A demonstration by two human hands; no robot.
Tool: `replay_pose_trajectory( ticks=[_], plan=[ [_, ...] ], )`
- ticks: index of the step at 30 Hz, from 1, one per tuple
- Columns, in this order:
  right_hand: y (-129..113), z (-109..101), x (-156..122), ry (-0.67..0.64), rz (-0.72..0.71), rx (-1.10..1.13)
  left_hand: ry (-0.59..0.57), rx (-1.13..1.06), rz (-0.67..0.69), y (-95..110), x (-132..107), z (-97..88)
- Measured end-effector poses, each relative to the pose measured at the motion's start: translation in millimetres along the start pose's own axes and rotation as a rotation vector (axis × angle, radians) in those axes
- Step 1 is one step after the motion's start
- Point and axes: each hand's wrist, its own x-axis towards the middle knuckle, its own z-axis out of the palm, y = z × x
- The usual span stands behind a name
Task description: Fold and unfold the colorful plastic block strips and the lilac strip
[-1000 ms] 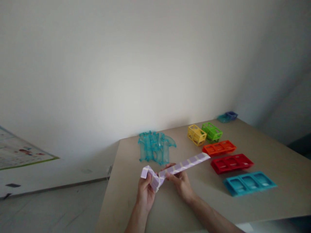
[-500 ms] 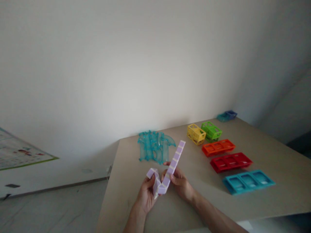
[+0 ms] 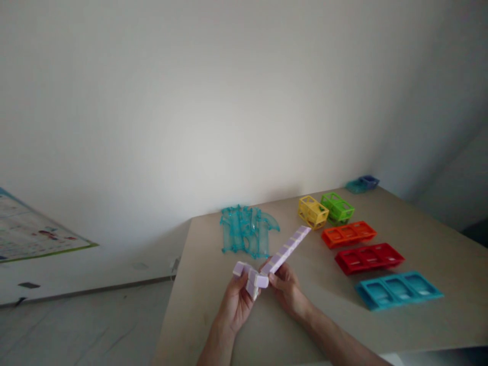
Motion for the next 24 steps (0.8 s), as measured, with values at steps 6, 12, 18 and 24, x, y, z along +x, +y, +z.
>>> replay_pose_trajectory(
  ticks=[6, 12, 18, 24],
  plan=[
    [-3.0, 1.3, -0.1, -0.013, 0.088, 0.044, -0.021, 0.01, -0.017, -0.2, -3.2, 3.8],
    [-9.3, 2.6, 2.0, -0.041, 0.169, 0.075, -0.059, 0.28, 0.252, -3.4, -11.2, 15.1],
    [-7.4, -2.6, 4.1, -0.007, 0.163, 0.027, -0.188, 0.81, 0.56, -7.6, -22.2, 22.5],
    [-2.6, -3.1, 3.1, 0.064, 0.121, -0.076, -0.087, 0.917, 0.618, -9.4, -17.9, 18.8]
  ],
)
